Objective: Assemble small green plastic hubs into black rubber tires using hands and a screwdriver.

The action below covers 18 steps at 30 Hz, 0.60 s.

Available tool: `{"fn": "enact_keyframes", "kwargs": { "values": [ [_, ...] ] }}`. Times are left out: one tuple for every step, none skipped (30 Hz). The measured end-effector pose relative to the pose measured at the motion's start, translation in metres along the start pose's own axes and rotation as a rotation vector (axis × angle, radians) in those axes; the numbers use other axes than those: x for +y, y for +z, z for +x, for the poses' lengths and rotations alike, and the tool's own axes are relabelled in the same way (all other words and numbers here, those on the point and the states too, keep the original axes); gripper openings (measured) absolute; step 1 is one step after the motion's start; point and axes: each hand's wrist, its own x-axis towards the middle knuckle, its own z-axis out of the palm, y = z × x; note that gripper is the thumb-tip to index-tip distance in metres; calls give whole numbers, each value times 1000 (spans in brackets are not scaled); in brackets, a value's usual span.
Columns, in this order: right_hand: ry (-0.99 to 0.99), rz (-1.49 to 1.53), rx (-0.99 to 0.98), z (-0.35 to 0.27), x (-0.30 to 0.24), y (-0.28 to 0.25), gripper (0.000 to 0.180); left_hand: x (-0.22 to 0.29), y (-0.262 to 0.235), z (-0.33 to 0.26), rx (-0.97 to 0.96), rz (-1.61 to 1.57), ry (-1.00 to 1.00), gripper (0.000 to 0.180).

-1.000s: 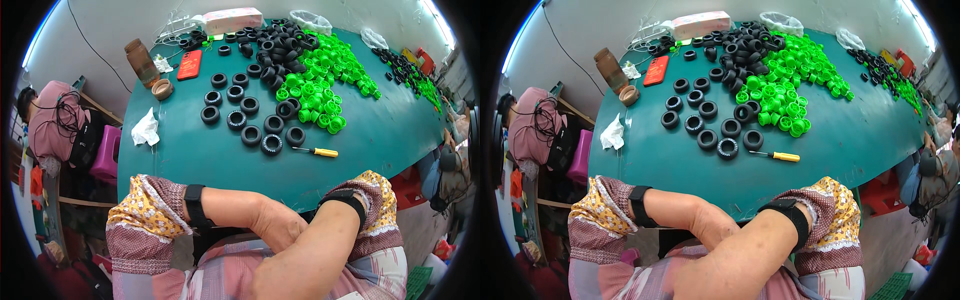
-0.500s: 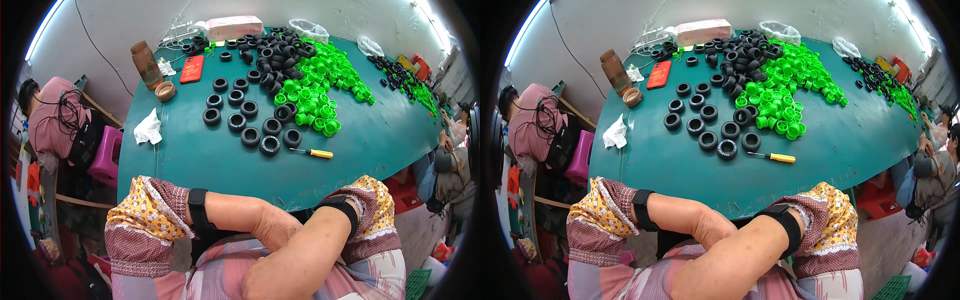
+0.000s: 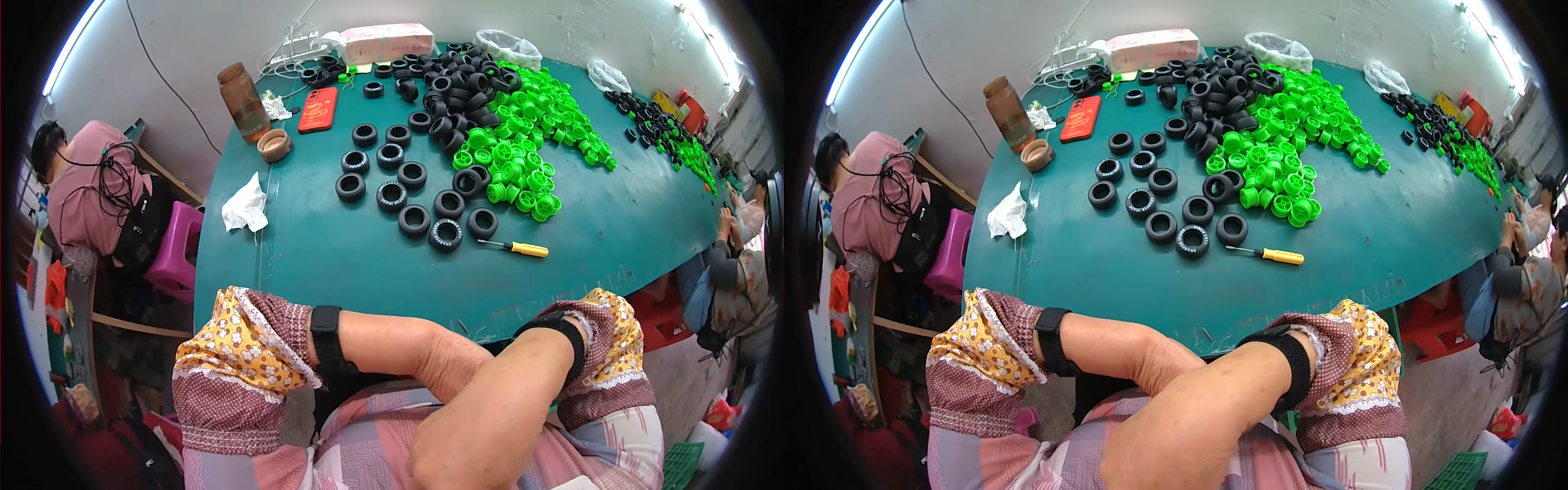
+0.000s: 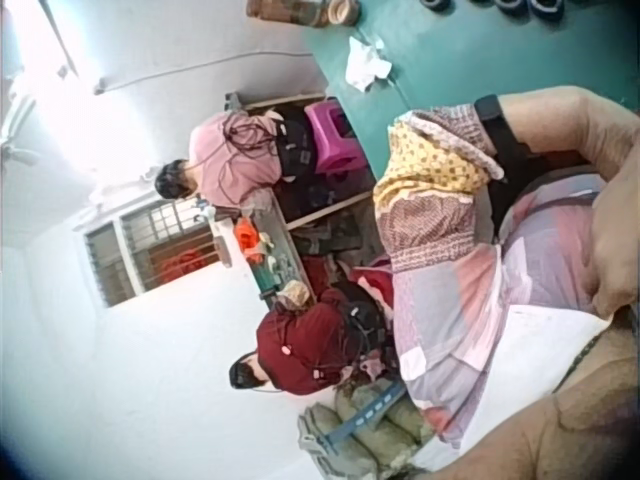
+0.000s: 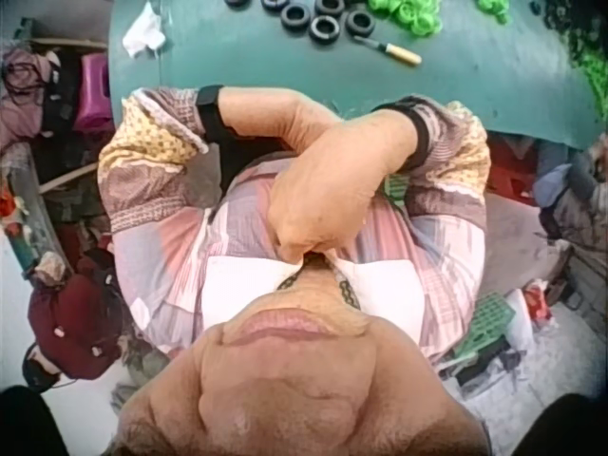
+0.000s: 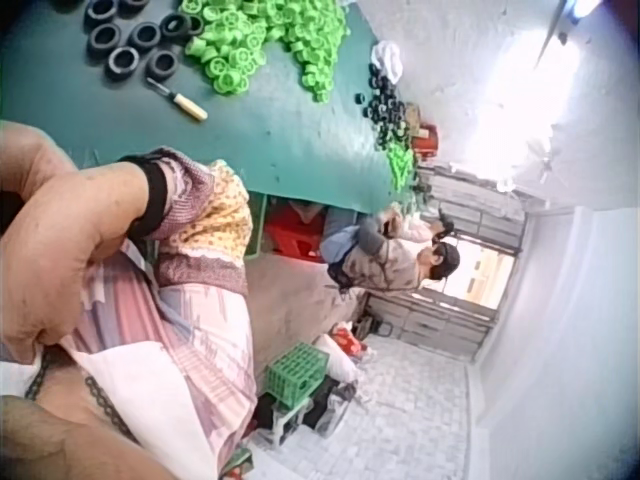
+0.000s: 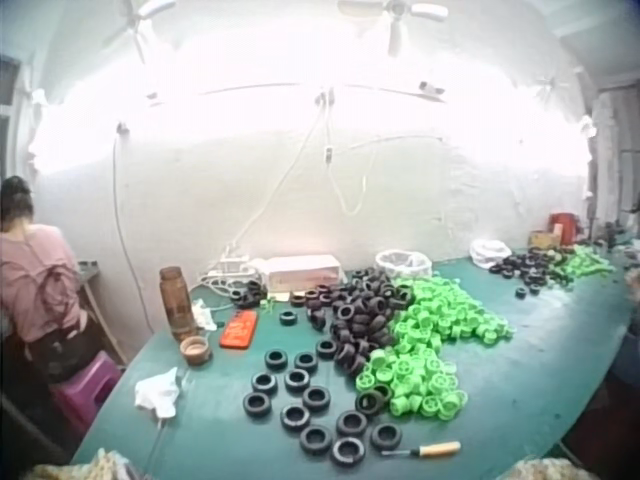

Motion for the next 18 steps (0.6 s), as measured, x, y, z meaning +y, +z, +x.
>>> {"fn": "enact_keyframes", "kwargs": {
  "values": [
    [0,0,0,1,-1,0,15,1,0,1,7,-3,5,22],
    [1,21,-36,2,-2,0,15,3,0,2,13,-7,10,22],
    [2,41,-71,3,-3,-1,16,3,1,2,20,-13,16,22],
    [0,40,-65,3,-5,-3,16,5,1,2,29,-21,23,22],
    [50,43,-130,4,-9,-6,16,6,3,3,39,-32,29,22],
    [99,47,-191,3,-11,-8,16,8,4,3,50,-46,35,22],
    [95,49,-174,2,-11,-11,16,10,7,3,65,-64,41,22],
    [114,4,-170,0,-10,-14,16,13,10,4,82,-86,46,22],
    [133,-31,-152,-1,-9,-11,16,18,16,6,111,-118,47,23],
    [129,-124,-76,-3,-5,-5,15,25,24,9,143,-153,48,23],
    [145,-111,-19,-3,-6,6,15,32,33,19,196,-196,63,23],
    [141,-98,45,-3,-5,16,15,43,41,25,239,-241,56,23],
    [138,-84,110,-2,-4,25,15,54,48,32,282,-285,47,23],
    [134,-80,156,-8,-2,23,15,60,53,35,312,-316,42,23],
    [132,-75,201,-15,1,20,14,67,58,39,341,-344,37,23],
    [137,-83,233,-19,3,19,14,70,62,41,363,-360,43,23],
    [143,-92,261,-23,4,20,14,73,65,42,382,-372,50,23],
    [146,-102,286,-26,5,19,13,74,67,43,398,-383,54,23]
  ]
}}
